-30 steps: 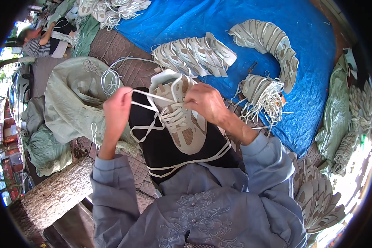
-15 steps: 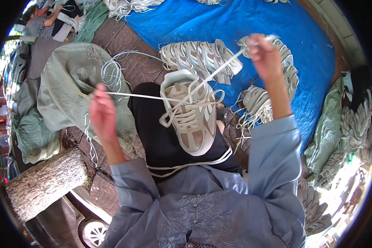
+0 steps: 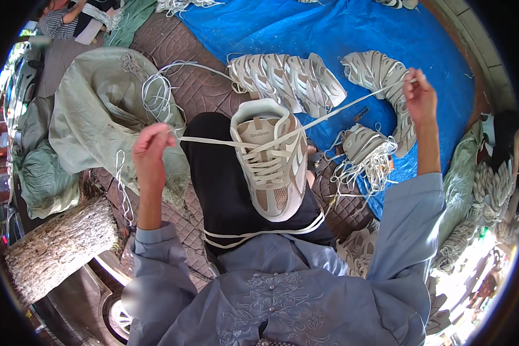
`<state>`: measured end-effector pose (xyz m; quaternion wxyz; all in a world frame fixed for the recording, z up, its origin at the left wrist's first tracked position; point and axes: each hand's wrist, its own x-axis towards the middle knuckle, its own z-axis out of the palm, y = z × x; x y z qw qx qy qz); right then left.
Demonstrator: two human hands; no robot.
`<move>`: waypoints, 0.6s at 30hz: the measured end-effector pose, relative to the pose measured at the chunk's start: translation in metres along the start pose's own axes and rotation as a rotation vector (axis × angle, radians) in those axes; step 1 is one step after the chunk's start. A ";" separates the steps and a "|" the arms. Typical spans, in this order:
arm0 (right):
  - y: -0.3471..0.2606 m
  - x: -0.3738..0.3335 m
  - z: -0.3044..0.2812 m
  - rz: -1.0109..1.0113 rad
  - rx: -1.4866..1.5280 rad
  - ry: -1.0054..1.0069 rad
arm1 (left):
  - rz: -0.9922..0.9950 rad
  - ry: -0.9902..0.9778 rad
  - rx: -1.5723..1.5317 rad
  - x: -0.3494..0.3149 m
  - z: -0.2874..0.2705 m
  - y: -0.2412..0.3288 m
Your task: The person sits on a mat and laces a white sneaker by hand. They thread a long white lace through the eyelets, pull it tight, and tie a knot to secure it.
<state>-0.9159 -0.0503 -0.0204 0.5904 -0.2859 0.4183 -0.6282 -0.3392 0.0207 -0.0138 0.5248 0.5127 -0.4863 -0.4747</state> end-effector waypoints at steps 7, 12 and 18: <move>-0.041 0.002 -0.038 -0.019 0.028 0.023 | 0.144 0.790 -0.159 0.030 -0.242 0.036; -0.022 -0.006 -0.053 -0.031 0.149 -0.020 | -0.137 0.910 0.021 0.022 -0.315 -0.011; 0.001 -0.020 0.020 -0.201 -1.108 0.119 | -0.042 0.656 -1.194 0.063 -0.294 -0.020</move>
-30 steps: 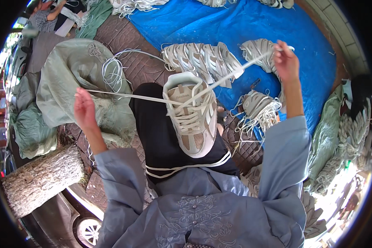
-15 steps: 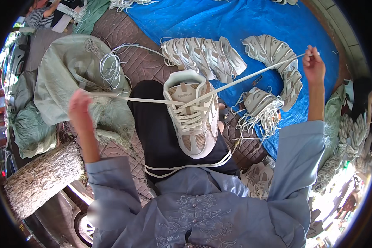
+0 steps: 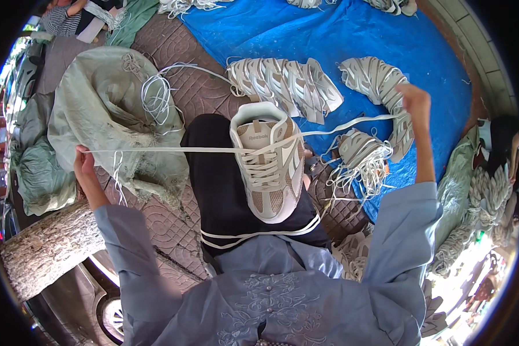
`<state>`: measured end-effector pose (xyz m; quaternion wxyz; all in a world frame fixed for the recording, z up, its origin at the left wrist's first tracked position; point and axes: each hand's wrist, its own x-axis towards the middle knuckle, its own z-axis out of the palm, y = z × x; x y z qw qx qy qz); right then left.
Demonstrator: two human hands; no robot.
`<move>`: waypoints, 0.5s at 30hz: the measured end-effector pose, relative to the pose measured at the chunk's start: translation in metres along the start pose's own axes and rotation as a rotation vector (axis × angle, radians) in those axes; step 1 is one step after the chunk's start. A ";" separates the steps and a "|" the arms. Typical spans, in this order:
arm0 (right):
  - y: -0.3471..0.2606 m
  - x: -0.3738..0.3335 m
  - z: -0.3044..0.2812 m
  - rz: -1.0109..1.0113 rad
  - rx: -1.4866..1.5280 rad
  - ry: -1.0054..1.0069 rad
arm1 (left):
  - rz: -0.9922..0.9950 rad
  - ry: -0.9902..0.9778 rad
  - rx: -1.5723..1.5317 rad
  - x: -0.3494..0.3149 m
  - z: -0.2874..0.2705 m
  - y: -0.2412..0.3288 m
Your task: The person sits on a mat and laces a white sneaker by hand. They thread a long white lace through the eyelets, pull it tight, and tie a knot to secure it.
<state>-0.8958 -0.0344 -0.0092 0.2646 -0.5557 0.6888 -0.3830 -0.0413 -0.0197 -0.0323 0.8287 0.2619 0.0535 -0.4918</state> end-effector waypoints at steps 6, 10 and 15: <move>-0.100 -0.075 0.153 -0.806 0.209 -0.465 | -0.045 -0.507 1.105 -0.126 0.040 -0.174; -0.139 -0.115 0.206 -0.971 -0.055 -0.495 | 0.209 -0.661 1.737 -0.219 0.045 -0.270; -0.136 -0.126 0.206 -0.950 -0.063 -0.475 | 0.566 -0.946 1.822 -0.254 0.046 -0.302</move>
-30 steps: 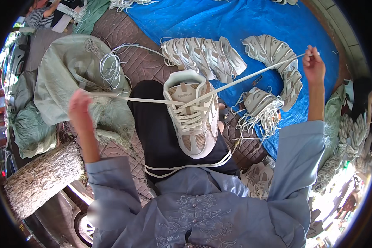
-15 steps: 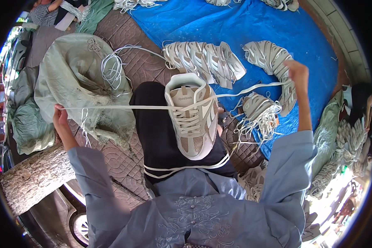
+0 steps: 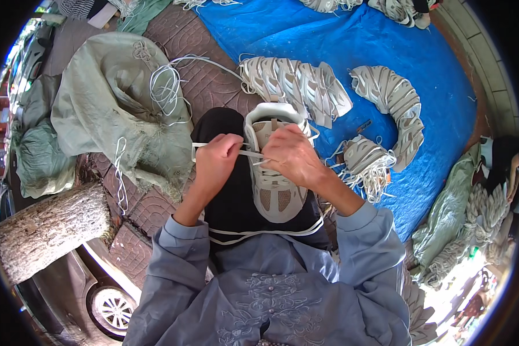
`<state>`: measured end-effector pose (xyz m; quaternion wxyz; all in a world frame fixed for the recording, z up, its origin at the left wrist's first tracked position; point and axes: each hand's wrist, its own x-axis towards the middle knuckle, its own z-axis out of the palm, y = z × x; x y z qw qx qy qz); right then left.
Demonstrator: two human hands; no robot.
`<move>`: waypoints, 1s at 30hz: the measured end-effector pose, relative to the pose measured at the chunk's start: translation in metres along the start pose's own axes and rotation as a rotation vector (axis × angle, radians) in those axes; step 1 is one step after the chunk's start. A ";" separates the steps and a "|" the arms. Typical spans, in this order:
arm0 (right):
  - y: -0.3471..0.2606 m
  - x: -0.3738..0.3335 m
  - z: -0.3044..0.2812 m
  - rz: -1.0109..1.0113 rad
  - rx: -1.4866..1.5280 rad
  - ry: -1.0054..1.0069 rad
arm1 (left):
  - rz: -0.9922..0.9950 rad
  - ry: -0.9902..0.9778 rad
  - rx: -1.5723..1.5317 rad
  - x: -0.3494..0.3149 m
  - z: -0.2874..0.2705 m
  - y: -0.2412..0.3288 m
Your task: The person sits on a mat and laces a white sneaker by hand. They thread a long white lace through the eyelets, pull it tight, and tie a knot to secure it.
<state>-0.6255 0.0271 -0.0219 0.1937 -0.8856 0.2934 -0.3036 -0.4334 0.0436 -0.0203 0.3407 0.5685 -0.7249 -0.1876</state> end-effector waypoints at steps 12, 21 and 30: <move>0.005 -0.007 0.003 0.037 0.011 -0.026 | 0.035 0.001 0.070 -0.016 0.017 0.000; -0.009 -0.004 -0.019 0.174 0.282 0.113 | 0.336 0.001 0.397 -0.015 0.028 0.013; 0.019 -0.038 -0.049 0.553 0.349 -0.214 | 0.426 -0.542 0.652 0.010 0.010 0.027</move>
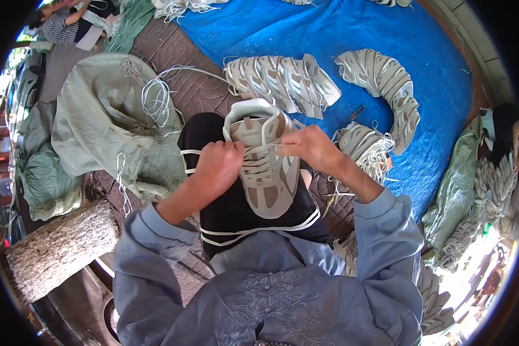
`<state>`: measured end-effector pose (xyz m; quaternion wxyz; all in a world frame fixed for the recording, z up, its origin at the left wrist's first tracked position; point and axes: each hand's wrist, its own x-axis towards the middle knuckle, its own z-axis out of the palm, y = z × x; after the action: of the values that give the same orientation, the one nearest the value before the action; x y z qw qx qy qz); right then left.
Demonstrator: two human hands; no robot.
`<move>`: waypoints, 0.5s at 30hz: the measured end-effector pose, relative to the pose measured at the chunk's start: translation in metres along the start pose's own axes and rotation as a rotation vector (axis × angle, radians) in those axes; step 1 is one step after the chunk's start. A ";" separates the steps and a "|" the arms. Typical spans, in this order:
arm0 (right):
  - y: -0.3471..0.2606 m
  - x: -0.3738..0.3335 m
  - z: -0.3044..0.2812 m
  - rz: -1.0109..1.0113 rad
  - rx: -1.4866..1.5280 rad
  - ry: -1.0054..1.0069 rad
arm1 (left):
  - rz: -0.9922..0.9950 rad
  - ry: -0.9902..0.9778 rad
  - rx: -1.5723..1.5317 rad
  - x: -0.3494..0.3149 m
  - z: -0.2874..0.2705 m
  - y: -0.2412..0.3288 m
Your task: The person sits on a mat and laces a white sneaker by hand. They thread a long white lace through the eyelets, pull it tight, and tie a knot to secure it.
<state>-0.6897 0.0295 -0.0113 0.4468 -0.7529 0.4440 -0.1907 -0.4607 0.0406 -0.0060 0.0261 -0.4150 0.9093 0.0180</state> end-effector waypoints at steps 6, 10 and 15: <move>0.004 0.000 0.006 -0.209 -0.474 0.165 | -0.320 -0.605 -0.700 0.038 -0.020 -0.031; 0.004 0.009 0.008 -0.186 -0.413 0.216 | -0.122 -0.310 -0.333 0.033 -0.015 -0.023; 0.007 0.007 0.015 -0.180 -0.493 0.169 | 0.254 0.001 0.088 0.022 -0.013 -0.007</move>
<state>-0.6786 0.0298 -0.0258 0.1928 -0.8567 0.4440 -0.1782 -0.4702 0.0182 0.0052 0.0415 -0.2951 0.9544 -0.0190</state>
